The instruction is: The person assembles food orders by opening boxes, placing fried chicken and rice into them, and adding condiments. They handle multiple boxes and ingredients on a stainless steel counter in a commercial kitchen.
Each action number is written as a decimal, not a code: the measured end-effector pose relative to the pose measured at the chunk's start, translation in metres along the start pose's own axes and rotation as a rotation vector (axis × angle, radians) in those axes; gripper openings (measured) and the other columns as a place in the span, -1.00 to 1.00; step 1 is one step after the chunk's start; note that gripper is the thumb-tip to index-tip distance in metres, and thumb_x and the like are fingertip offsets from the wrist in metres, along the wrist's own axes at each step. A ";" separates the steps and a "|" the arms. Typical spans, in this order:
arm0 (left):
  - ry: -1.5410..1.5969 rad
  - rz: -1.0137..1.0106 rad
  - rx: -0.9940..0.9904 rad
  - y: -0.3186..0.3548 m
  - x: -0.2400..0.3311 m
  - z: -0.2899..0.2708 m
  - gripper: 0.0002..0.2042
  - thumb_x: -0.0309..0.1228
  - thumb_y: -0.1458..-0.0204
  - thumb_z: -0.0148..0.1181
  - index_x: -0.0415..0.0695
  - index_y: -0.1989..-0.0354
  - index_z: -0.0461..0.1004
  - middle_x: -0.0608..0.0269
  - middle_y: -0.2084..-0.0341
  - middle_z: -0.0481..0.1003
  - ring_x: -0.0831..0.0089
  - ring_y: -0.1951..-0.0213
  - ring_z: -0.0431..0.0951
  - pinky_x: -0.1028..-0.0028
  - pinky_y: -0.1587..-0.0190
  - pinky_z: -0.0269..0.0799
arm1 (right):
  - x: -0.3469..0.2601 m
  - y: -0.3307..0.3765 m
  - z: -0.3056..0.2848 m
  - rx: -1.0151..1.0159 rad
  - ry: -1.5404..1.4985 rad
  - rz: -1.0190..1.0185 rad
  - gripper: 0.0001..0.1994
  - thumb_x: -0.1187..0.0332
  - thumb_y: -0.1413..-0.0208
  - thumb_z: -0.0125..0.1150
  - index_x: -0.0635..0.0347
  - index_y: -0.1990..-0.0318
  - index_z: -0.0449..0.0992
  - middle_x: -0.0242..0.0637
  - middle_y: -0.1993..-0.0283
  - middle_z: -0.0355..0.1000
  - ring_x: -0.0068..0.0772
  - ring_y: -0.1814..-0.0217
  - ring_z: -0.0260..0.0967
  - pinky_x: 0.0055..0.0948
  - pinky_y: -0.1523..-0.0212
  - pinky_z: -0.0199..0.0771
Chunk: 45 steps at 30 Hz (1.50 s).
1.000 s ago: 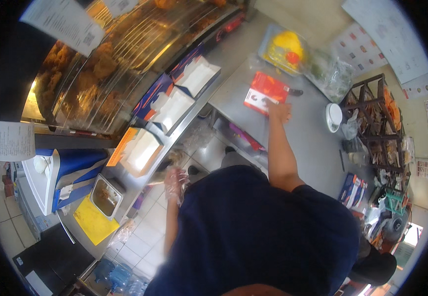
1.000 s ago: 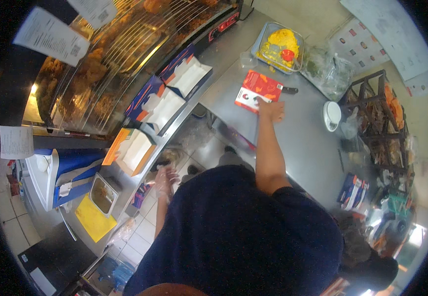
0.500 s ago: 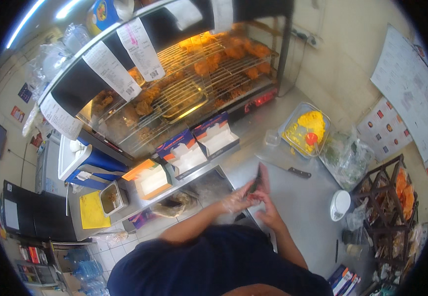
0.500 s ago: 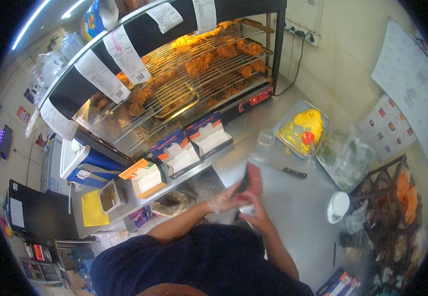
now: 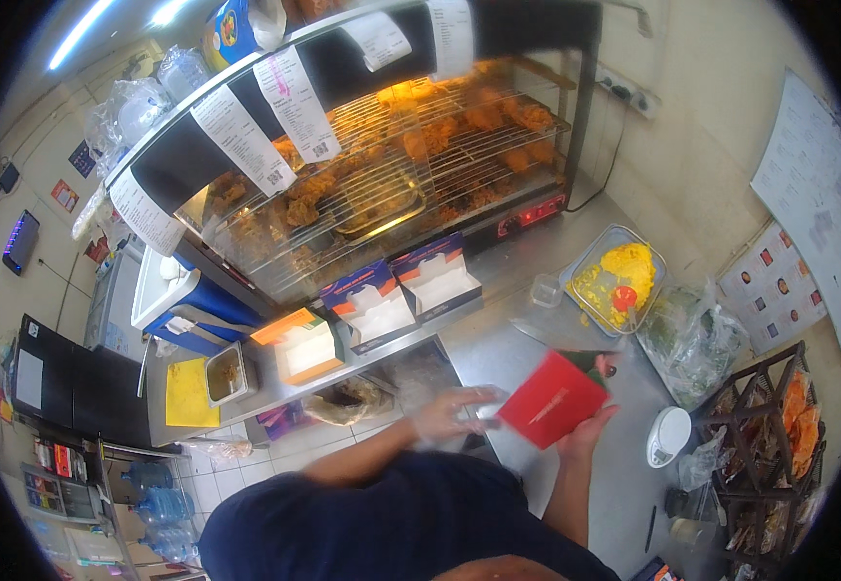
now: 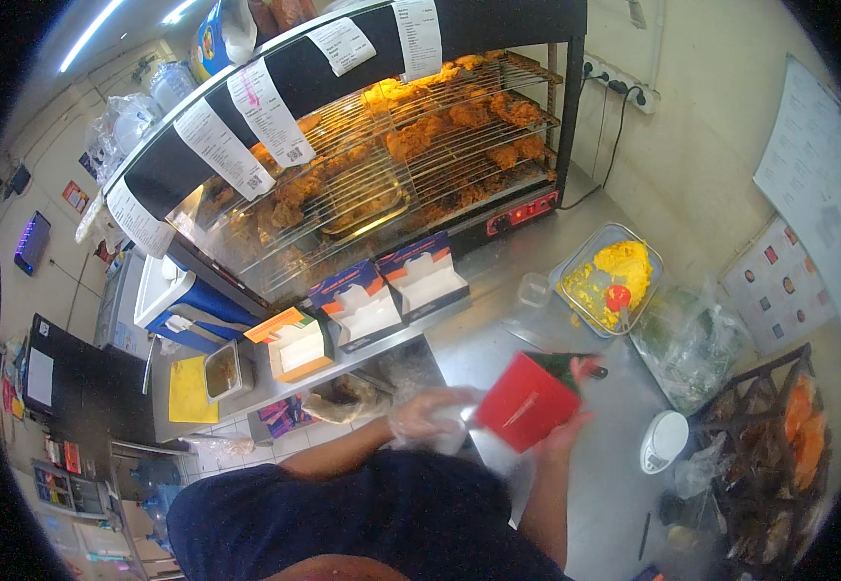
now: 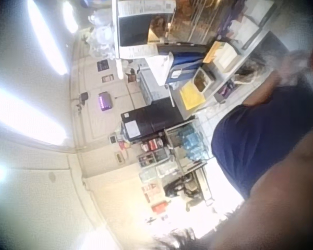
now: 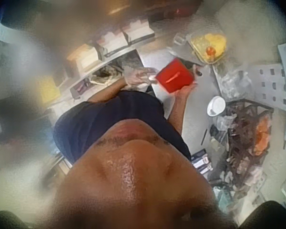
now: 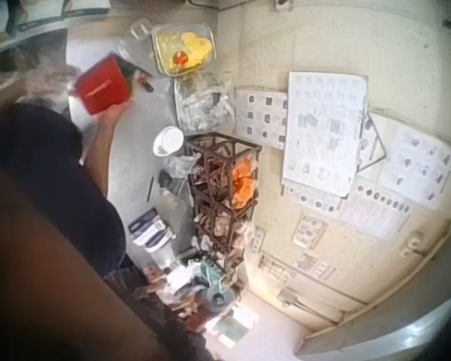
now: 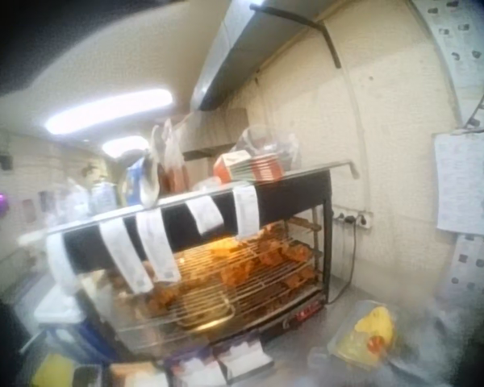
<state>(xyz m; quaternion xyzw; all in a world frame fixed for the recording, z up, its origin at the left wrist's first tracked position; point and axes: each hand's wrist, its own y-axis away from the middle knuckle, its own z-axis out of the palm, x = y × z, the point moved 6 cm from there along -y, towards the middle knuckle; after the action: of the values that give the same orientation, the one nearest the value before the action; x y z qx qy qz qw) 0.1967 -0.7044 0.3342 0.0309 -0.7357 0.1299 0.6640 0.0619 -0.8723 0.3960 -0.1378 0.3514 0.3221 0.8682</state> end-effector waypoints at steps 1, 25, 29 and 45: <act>0.239 -0.124 0.120 0.011 -0.012 -0.004 -0.48 -0.25 -0.14 0.10 -0.17 -0.24 0.20 0.09 -0.19 0.27 0.22 -0.21 0.26 0.23 -0.24 0.15 | 0.001 -0.002 0.003 -0.095 0.389 -0.070 -0.47 -0.11 -0.18 -0.09 0.09 -0.11 0.34 -0.25 -0.08 0.37 -0.19 -0.11 0.31 -0.21 -0.10 0.32; -0.301 -0.270 0.304 0.045 0.004 -0.038 -0.48 -0.53 -0.14 -0.05 -0.12 -0.30 0.06 0.02 -0.22 0.20 0.26 -0.30 0.10 0.35 -0.32 0.01 | 0.080 0.000 -0.056 -0.179 0.708 0.061 -0.58 0.51 -0.11 0.10 0.32 -0.15 0.28 -0.19 -0.07 0.33 -0.37 -0.05 0.34 -0.42 -0.09 0.31; -0.181 -0.418 0.313 0.085 0.006 -0.077 -0.45 -0.59 -0.09 0.03 -0.09 -0.29 0.12 0.10 -0.29 0.12 0.29 -0.30 0.11 0.36 -0.31 0.02 | 0.075 -0.002 -0.021 -0.502 0.828 0.467 -0.51 0.56 -0.13 -0.01 0.20 -0.26 0.23 -0.22 -0.24 0.24 -0.46 -0.13 0.28 -0.50 -0.12 0.27; 0.041 -0.482 0.397 0.269 0.129 -0.214 -0.26 -0.08 0.07 0.30 -0.29 -0.21 0.20 -0.11 -0.07 0.36 0.14 -0.12 0.38 0.21 -0.19 0.25 | 0.176 -0.030 0.064 -0.427 0.999 0.250 -0.65 0.24 -0.26 -0.08 0.30 -0.05 0.40 -0.23 -0.01 0.40 -0.43 -0.06 0.29 -0.47 -0.13 0.20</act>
<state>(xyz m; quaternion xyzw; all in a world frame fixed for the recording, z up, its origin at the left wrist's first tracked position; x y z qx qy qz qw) 0.3300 -0.3795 0.4390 0.3310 -0.6539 0.1103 0.6714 0.2115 -0.7838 0.3189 -0.4039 0.6608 0.3820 0.5042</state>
